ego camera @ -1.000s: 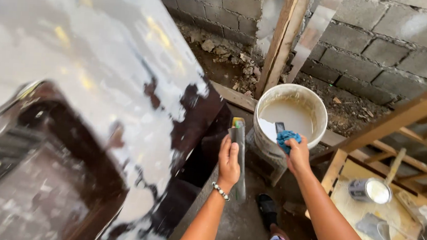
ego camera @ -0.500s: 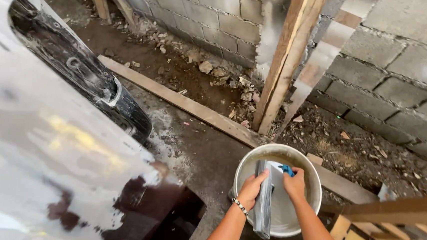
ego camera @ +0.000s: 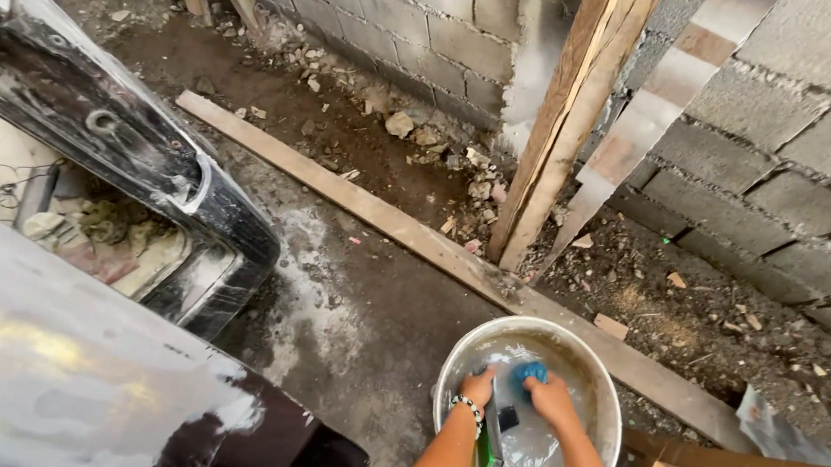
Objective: The person scrubs the surface of a car door with a green sponge and a blue cloth. They briefly dip the sponge and cloth into a bucket of water before resuming scrubbing the door's surface.
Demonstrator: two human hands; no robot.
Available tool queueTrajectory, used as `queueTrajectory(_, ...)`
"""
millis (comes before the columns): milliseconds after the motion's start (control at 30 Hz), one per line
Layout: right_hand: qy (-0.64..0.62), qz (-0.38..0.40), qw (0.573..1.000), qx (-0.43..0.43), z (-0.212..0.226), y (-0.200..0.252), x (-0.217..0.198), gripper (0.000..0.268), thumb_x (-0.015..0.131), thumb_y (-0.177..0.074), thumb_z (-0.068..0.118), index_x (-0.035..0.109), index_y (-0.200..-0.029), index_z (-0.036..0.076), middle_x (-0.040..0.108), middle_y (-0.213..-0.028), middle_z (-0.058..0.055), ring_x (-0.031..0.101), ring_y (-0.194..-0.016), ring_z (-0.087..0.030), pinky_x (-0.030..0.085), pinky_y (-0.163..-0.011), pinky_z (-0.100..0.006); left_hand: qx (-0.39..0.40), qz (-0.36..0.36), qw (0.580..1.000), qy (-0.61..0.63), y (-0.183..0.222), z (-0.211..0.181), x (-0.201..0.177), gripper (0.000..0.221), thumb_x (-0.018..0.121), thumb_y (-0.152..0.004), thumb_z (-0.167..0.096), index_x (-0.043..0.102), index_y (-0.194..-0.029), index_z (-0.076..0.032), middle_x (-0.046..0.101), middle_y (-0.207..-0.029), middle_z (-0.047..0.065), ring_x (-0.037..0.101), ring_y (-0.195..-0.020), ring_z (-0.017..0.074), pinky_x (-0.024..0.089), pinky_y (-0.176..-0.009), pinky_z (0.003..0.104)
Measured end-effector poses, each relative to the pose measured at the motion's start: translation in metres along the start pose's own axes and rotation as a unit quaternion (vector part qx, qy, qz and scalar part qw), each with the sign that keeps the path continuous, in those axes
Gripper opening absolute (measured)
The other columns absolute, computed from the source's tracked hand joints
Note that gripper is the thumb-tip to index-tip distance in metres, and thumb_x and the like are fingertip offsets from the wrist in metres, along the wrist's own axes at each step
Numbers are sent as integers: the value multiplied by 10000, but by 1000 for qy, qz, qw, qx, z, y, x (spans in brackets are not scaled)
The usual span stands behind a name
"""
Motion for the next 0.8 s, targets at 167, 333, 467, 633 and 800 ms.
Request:
queueTrajectory(167,-41,63,994,-79,111,146,-12,376,748,-835,349,787,-948,-7,770,-788,-128,665,-708,-220,523,-682,-396,33,-40,952,-302,-9,-25,8,777,670,-919,-603,607,-1322,58,574,-1406,280,544,-1332,386,420,-1134,416)
queueTrajectory(333,-74,40,953,-292,137,186,15,437,722,-898,412,767,-1011,-8,760,-864,-190,678,-788,-325,500,-728,-454,46,-20,888,-457,60,-93,26,649,624,-908,-526,614,-1337,-39,562,-1453,214,524,-1371,367,410,-1145,473)
queueTrajectory(467,88,-61,964,-242,101,115,4,530,573,-968,507,723,-1015,2,732,-907,-270,705,-904,-451,533,-805,-510,46,-9,860,-508,99,-113,32,628,587,-909,-524,620,-1342,-70,566,-1457,196,528,-1376,365,416,-1143,491)
queueTrajectory(633,213,-99,965,-121,56,36,-12,509,495,-1025,472,712,-1044,12,715,-1052,-301,683,-1027,-478,527,-901,-539,24,4,884,-467,77,-110,12,707,531,-924,-611,633,-1339,-47,597,-1414,219,565,-1345,383,447,-1127,475)
queueTrajectory(800,318,-78,940,-92,-22,-35,-2,489,652,-848,223,554,-1289,34,622,-1241,-269,580,-1180,-424,440,-1033,-463,89,140,897,-409,45,-71,52,724,439,-968,-623,638,-1338,-34,578,-1416,250,528,-1350,398,418,-1123,467)
Point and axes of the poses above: each hand's wrist, its own y-axis away from the middle knuckle, its own x-axis out of the palm, z = x × y, the point moved 10 cm from there along -y, towards the middle knuckle
